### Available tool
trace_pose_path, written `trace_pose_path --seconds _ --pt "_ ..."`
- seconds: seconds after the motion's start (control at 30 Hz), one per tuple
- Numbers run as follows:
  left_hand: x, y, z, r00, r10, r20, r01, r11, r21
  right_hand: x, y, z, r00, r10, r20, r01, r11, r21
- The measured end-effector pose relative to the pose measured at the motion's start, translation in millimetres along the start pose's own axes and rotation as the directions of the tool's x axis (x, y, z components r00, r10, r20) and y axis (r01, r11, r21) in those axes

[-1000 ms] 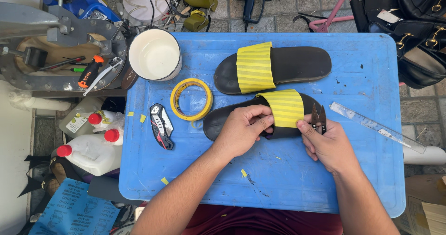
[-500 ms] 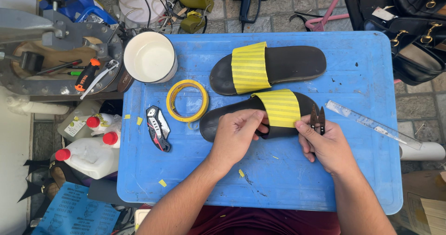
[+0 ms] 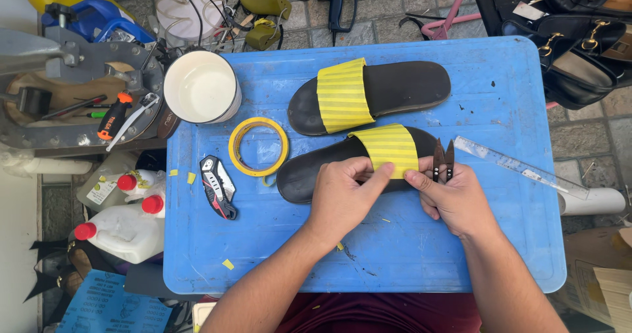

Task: The person applies yellow masking tape across the top strap of a pair of black slide sandals. They repeatedly measure, cut, and press down strips of tape to cover the strap area on both sandals.

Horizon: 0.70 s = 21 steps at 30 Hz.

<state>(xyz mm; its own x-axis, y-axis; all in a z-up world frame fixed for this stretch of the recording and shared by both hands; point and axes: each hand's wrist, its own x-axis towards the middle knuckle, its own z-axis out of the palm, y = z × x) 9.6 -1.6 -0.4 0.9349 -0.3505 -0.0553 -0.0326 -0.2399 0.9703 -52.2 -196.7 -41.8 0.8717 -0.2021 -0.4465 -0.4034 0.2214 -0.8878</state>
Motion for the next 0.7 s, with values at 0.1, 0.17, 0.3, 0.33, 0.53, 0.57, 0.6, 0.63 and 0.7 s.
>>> trace_pose_path --seconds 0.1,0.17,0.3,0.33,0.53,0.57,0.6,0.63,0.7 --pt "-0.8 1.0 0.6 0.996 -0.084 0.004 0.083 0.994 0.077 -0.7 2.4 0.2 1.000 -0.005 0.006 0.005 1.000 0.007" --pt "-0.7 1.9 -4.3 0.997 -0.056 0.059 0.051 0.994 0.095 -1.9 2.4 -1.3 1.000 -0.016 0.015 0.016 1.000 0.000" --pt "-15.5 2.1 -14.9 0.981 0.099 0.169 -0.100 0.995 0.001 -10.4 -3.7 -18.0 0.991 0.005 0.133 -0.010 0.999 0.036" --pt "-19.4 1.6 -16.7 0.963 0.216 0.160 -0.226 0.973 0.044 -13.3 -5.0 -22.0 0.991 -0.004 0.132 0.000 0.999 0.035" --pt "-36.3 -3.7 -13.9 0.825 0.539 0.171 -0.566 0.794 0.222 -18.2 -0.9 -25.2 0.957 -0.272 0.105 0.261 0.959 0.108" --pt "-34.8 -4.0 -12.1 0.811 0.560 0.168 -0.584 0.770 0.258 -19.1 2.0 -23.6 0.943 -0.318 0.096 0.308 0.945 0.110" --pt "-34.1 -3.7 -10.8 0.797 0.581 0.163 -0.602 0.743 0.293 -19.7 4.0 -22.9 0.926 -0.365 0.099 0.354 0.928 0.113" --pt "-33.3 -3.1 -10.0 0.820 0.552 0.151 -0.571 0.774 0.274 -20.3 6.5 -21.6 0.906 -0.411 0.102 0.399 0.910 0.116" --pt "-30.6 -1.4 -9.3 0.864 0.486 0.130 -0.503 0.832 0.234 -22.1 10.9 -20.1 0.881 -0.463 0.091 0.457 0.886 0.084"
